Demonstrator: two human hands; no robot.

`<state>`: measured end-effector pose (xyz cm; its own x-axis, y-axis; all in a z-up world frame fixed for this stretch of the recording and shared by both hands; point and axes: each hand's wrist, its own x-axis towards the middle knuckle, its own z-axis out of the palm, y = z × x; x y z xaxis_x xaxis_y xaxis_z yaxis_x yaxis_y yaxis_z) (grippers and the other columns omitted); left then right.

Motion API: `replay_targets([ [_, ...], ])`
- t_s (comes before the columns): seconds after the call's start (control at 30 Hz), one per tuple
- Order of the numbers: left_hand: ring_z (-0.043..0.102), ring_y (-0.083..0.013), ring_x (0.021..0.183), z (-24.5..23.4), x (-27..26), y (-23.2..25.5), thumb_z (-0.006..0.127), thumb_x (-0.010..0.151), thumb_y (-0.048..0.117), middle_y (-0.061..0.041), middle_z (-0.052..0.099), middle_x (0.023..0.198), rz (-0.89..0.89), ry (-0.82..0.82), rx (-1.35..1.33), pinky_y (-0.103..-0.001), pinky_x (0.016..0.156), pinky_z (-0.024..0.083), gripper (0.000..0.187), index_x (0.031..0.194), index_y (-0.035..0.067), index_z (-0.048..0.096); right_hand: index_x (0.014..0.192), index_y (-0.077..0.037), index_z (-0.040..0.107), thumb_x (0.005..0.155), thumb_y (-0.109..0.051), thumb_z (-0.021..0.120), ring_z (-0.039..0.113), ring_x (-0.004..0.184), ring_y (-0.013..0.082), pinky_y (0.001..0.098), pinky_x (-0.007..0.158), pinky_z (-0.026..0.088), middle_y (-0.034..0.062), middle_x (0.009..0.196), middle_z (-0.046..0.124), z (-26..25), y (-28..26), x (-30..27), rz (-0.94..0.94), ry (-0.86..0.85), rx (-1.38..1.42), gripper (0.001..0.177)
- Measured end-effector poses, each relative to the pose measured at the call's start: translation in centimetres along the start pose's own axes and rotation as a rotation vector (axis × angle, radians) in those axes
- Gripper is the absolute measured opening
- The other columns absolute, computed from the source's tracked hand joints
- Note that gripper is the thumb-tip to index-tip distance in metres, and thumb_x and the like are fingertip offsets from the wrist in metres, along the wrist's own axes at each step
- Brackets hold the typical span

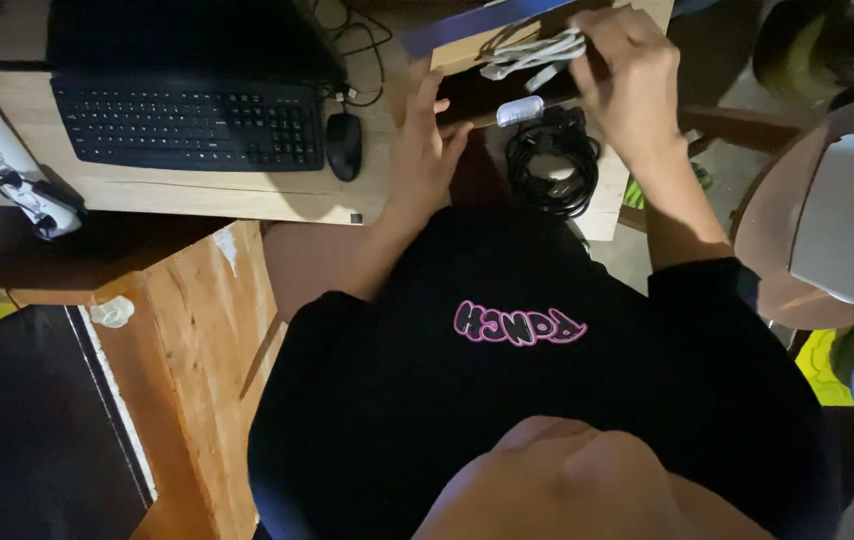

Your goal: Unboxing a new device and organizing its cables at a desk.

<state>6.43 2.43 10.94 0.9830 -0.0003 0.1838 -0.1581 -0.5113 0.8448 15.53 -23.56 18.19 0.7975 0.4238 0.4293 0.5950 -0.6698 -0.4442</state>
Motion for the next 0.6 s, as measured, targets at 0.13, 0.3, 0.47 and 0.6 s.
replay_targets([
  [0.13,0.068,-0.0298,0.125,-0.1,0.3,0.1,0.081,0.095,0.008,-0.016,0.048,0.153,-0.054,-0.043,0.007,-0.036,0.087,0.065,0.090,0.162,0.025,0.023,0.116,-0.001,0.075,0.090,0.004,0.080,0.070,0.105,0.0277,0.0375,0.093,0.060,0.0129,0.110,0.073,1.0,1.6,-0.1,-0.062,-0.158,-0.162,0.027],
  [0.3,0.067,-0.0322,0.123,-0.7,0.7,0.6,0.080,0.096,0.006,-0.018,0.046,0.152,-0.073,-0.079,0.034,-0.037,0.094,0.064,0.091,0.164,0.026,0.022,0.111,-0.003,0.074,0.087,-0.003,0.078,0.071,0.094,0.0230,0.0333,0.080,0.060,0.0116,0.103,0.073,2.4,0.6,1.2,-0.203,-0.320,-0.281,0.024],
  [0.47,0.068,-0.0336,0.121,-1.2,1.9,1.6,0.078,0.089,-0.001,-0.025,0.023,0.168,-0.053,-0.066,0.004,-0.034,0.092,0.065,0.090,0.158,0.023,0.026,0.117,-0.007,0.077,0.083,-0.006,0.074,0.073,0.080,0.0146,0.0252,0.056,0.053,0.0077,0.095,0.075,6.0,3.2,0.6,-0.371,-0.493,-0.504,0.034],
  [0.6,0.063,-0.0368,0.131,-0.5,1.4,0.5,0.080,0.092,0.000,-0.015,0.021,0.170,-0.018,-0.090,0.086,-0.035,0.099,0.063,0.091,0.162,0.018,0.025,0.107,-0.009,0.077,0.089,-0.003,0.073,0.072,0.069,0.0157,0.0267,0.054,0.054,0.0085,0.083,0.074,7.7,5.0,0.8,-0.407,-0.677,-0.485,0.019],
])
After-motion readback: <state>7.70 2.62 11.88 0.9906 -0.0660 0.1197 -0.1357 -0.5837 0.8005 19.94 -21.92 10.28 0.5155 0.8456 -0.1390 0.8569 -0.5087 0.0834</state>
